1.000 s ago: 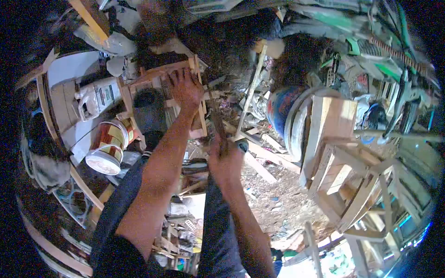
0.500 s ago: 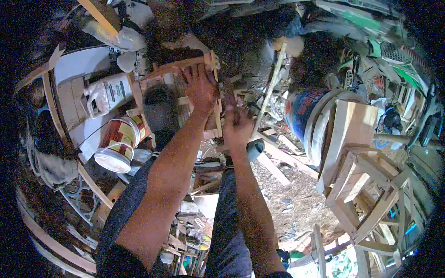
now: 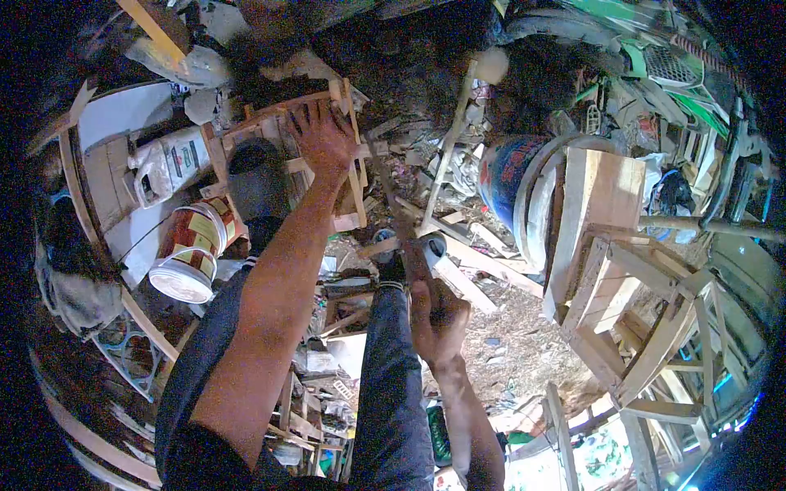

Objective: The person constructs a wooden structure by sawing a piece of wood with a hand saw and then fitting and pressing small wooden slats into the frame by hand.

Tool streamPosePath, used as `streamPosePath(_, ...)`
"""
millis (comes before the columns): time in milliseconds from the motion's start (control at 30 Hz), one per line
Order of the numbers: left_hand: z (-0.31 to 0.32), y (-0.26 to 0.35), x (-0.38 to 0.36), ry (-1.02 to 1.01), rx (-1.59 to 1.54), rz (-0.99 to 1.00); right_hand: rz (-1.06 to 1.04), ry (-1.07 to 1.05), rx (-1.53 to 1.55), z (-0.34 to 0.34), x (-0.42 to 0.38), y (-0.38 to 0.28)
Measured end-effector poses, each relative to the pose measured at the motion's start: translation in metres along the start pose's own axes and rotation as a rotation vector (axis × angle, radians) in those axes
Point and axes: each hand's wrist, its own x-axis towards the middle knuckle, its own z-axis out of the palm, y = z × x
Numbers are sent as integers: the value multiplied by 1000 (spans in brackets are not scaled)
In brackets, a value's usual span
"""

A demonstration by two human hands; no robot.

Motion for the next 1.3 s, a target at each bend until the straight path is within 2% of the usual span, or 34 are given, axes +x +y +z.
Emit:
streamPosePath(100,0,1,-1,-4,32,6,-9,-77,-136,-2,-8,-9)
streamPosePath(300,-5,3,2,-10,72,16,86,26,-130,17,-15,-26)
streamPosePath(333,-5,3,1,16,43,14,176,-39,-141,19,-7,-28)
streamPosePath(500,-7,4,-4,-23,63,-1,169,-57,-95,24,6,-40)
streamPosePath(567,-5,4,2,13,76,9,193,-118,-242,27,10,-48)
streamPosePath(600,-6,4,5,15,61,21,90,-57,-209,35,18,-49)
streamPosePath(667,-6,4,2,-82,92,3,42,-60,-283,63,60,-24)
streamPosePath(767,-10,2,4,-65,50,21,-28,-43,-225,82,87,-29)
streamPosePath(833,-2,1,11,-17,48,15,89,-91,-314,54,39,-35)
streamPosePath(900,-6,3,3,-50,37,12,6,-44,-65,28,-3,-39)
streamPosePath(933,-7,3,1,-55,37,-1,39,-55,-111,29,-3,-28)
streamPosePath(967,-6,5,0,-27,47,6,223,-146,-159,33,13,-35)
streamPosePath(1033,-8,4,5,17,61,20,99,-118,-211,62,64,-25)
streamPosePath(1133,-12,4,3,-39,23,29,71,-122,-185,52,50,-38)
streamPosePath(1167,-10,5,6,-1,35,41,-81,-60,-201,38,24,-31)
streamPosePath(1233,-8,5,6,30,54,32,45,-47,-13,21,-2,-47)
streamPosePath(1300,-7,8,2,76,73,42,165,-149,-214,42,31,-29)
